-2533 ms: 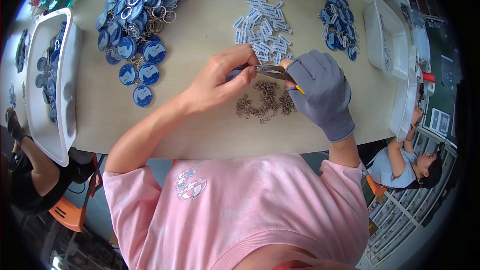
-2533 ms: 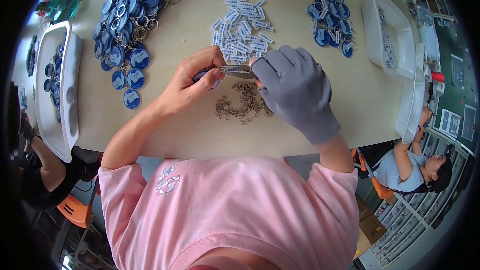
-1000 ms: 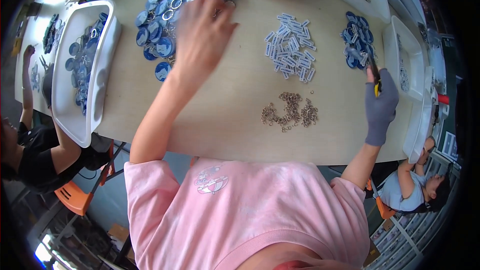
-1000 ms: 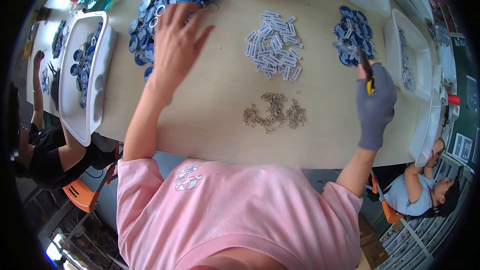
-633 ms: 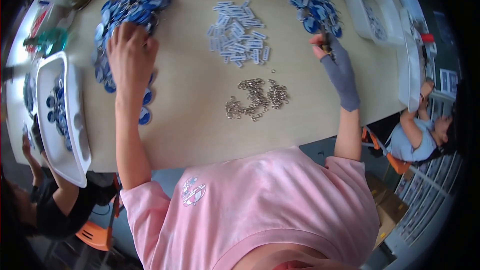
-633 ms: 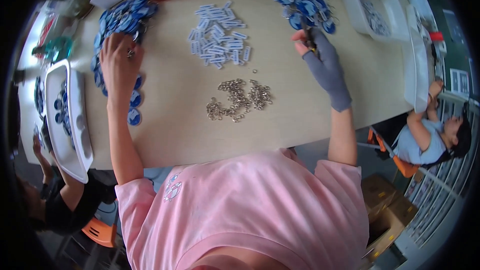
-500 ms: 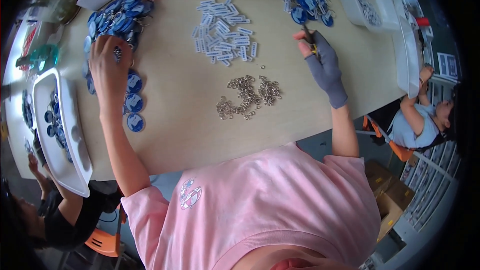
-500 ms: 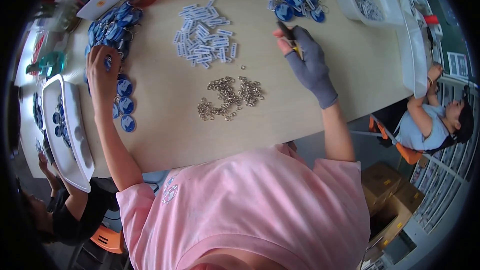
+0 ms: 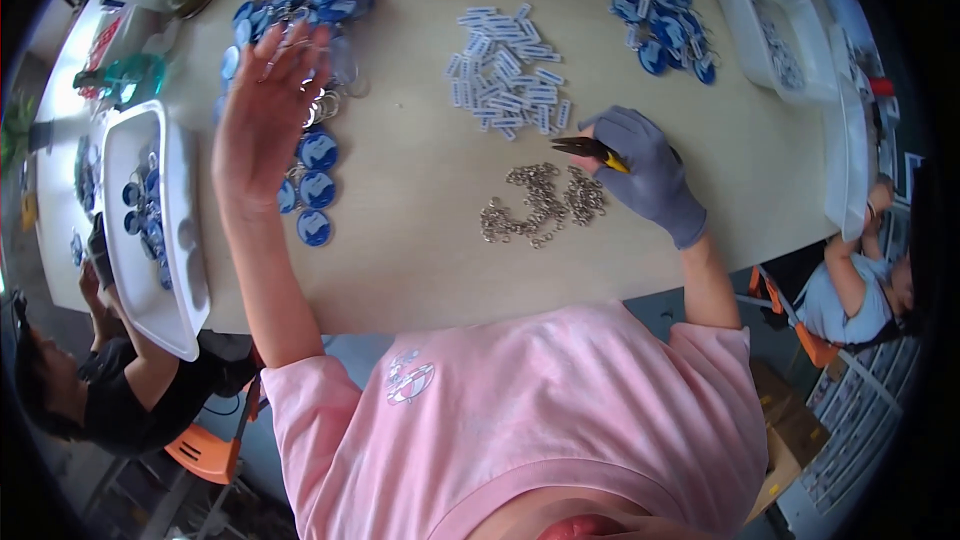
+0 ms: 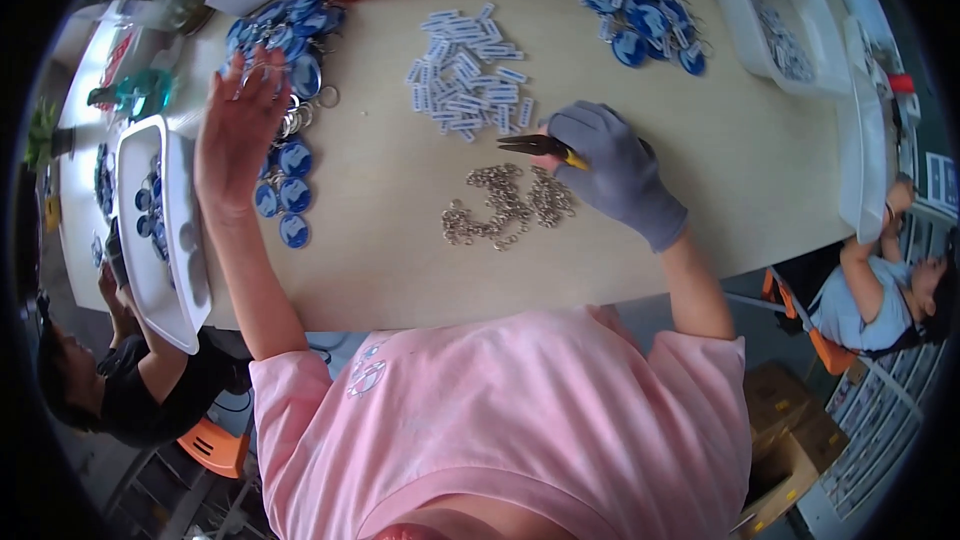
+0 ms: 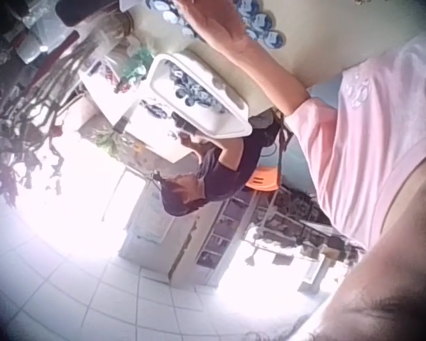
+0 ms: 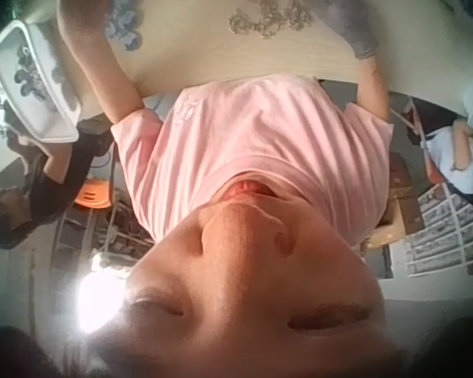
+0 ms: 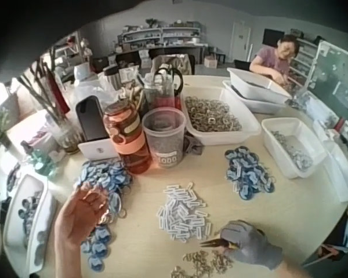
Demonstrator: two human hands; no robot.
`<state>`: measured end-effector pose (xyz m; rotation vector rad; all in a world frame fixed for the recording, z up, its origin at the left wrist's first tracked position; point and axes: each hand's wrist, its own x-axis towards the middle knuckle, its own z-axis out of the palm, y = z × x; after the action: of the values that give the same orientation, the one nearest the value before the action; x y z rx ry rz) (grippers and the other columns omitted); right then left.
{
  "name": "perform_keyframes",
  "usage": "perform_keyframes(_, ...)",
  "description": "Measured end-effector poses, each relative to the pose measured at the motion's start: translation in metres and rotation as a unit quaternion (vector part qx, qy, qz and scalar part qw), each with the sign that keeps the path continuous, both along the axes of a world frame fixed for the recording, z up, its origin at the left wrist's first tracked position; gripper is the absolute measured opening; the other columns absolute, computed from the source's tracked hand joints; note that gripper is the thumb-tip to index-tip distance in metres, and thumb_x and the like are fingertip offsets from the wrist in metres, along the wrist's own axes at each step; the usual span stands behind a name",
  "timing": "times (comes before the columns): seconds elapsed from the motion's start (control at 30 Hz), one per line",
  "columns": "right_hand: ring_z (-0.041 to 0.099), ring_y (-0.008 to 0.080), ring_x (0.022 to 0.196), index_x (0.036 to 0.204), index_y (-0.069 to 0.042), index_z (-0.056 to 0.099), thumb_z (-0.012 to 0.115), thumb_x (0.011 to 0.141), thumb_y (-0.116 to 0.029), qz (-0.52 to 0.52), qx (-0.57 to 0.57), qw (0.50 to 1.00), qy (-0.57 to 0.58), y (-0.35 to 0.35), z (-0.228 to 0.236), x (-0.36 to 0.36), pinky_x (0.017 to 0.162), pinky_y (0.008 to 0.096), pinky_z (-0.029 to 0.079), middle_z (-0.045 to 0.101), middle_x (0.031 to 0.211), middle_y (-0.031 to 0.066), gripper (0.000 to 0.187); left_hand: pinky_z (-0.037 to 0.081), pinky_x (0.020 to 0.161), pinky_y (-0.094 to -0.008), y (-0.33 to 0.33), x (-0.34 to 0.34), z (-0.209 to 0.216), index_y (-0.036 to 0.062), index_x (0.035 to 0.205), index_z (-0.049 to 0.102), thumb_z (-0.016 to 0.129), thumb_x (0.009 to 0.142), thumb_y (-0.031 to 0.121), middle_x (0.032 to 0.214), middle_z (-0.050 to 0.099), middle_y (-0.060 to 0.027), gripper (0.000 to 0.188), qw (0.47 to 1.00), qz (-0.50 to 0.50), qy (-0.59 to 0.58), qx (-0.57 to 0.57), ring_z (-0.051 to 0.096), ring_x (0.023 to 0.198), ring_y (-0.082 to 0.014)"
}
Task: The person assembles keychains by attaching metal chains and ring loops to decorative keychain medallions using pliers.
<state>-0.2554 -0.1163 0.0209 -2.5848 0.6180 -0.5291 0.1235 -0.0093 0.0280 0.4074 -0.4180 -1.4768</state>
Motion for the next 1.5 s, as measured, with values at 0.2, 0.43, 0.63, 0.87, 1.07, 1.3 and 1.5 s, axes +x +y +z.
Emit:
perform_keyframes(0.2,0.057,0.0131,0.068,0.086,-0.001,0.064,0.072,0.084,-0.009,-0.054,0.361,0.927,-0.086,0.006,0.026,0.015,0.066,0.0278,0.045,0.062,0.075,0.0058,0.012,0.028,0.116,-0.0446,-0.008,-0.068,0.014,0.0055,0.149,0.032,0.051,0.097,0.010,0.141,0.048,-0.0206,0.056,0.992,0.031,-0.118,0.007,0.042,0.136,-0.0311)
perform_keyframes(0.43,0.056,0.0063,0.079,0.091,0.000,0.064,0.070,0.087,-0.004,0.008,0.388,0.914,-0.121,0.003,0.049,0.047,0.073,0.0219,0.045,0.064,0.085,0.0006,0.008,0.041,0.105,-0.0381,-0.008,-0.104,0.008,0.0034,0.148,0.034,0.057,0.091,-0.006,0.131,0.057,-0.0134,0.062,0.961,0.040,-0.272,-0.002,0.052,0.128,-0.0267)
perform_keyframes(0.63,0.058,0.0062,0.080,0.093,0.000,0.066,0.068,0.088,-0.005,-0.004,0.368,0.919,-0.145,-0.001,0.051,0.067,0.073,0.0220,0.047,0.067,0.090,0.0019,0.008,0.045,0.095,-0.0269,-0.005,-0.121,0.001,0.0002,0.146,0.038,0.052,0.090,-0.012,0.124,0.057,-0.0071,0.059,0.943,0.047,-0.330,-0.013,0.056,0.123,-0.0245)
perform_keyframes(0.87,0.062,0.0094,0.077,0.103,0.002,0.064,0.070,0.087,-0.008,-0.034,0.299,0.939,-0.165,0.000,0.041,0.080,0.072,0.0252,0.051,0.069,0.087,0.0073,0.020,0.046,0.100,-0.0308,-0.001,-0.126,-0.004,0.0052,0.145,0.042,0.047,0.088,-0.016,0.124,0.060,-0.0094,0.061,0.930,0.054,-0.361,-0.036,0.058,0.116,-0.0166)
perform_keyframes(1.07,0.064,0.0137,0.077,0.099,0.000,0.061,0.074,0.083,-0.009,-0.027,0.219,0.963,-0.156,0.003,0.034,0.080,0.073,0.0270,0.051,0.067,0.087,0.0087,0.023,0.045,0.103,-0.0306,0.002,-0.131,-0.002,0.0013,0.146,0.038,0.053,0.090,-0.013,0.133,0.056,-0.0114,0.059,0.925,0.054,-0.374,-0.025,0.056,0.119,-0.0161)
perform_keyframes(1.3,0.064,0.0220,0.076,0.099,-0.002,0.059,0.074,0.080,-0.007,-0.037,0.150,0.979,-0.133,0.009,0.036,0.084,0.071,0.0318,0.050,0.066,0.088,0.0095,0.025,0.053,0.090,-0.0353,0.006,-0.142,-0.003,0.0092,0.139,0.050,0.057,0.085,-0.013,0.120,0.064,-0.0137,0.059,0.795,0.193,-0.573,-0.058,0.066,0.104,-0.0270)
perform_keyframes(1.5,0.061,0.0291,0.082,0.097,-0.006,0.060,0.072,0.070,-0.001,-0.008,-0.002,0.995,-0.096,0.011,0.039,0.082,0.075,0.0390,0.048,0.065,0.092,0.0064,0.030,0.054,0.087,-0.0401,0.005,-0.146,-0.008,0.0124,0.138,0.051,0.057,0.083,-0.013,0.094,0.068,-0.0173,0.061,0.737,0.230,-0.634,-0.047,0.066,0.083,-0.0343)
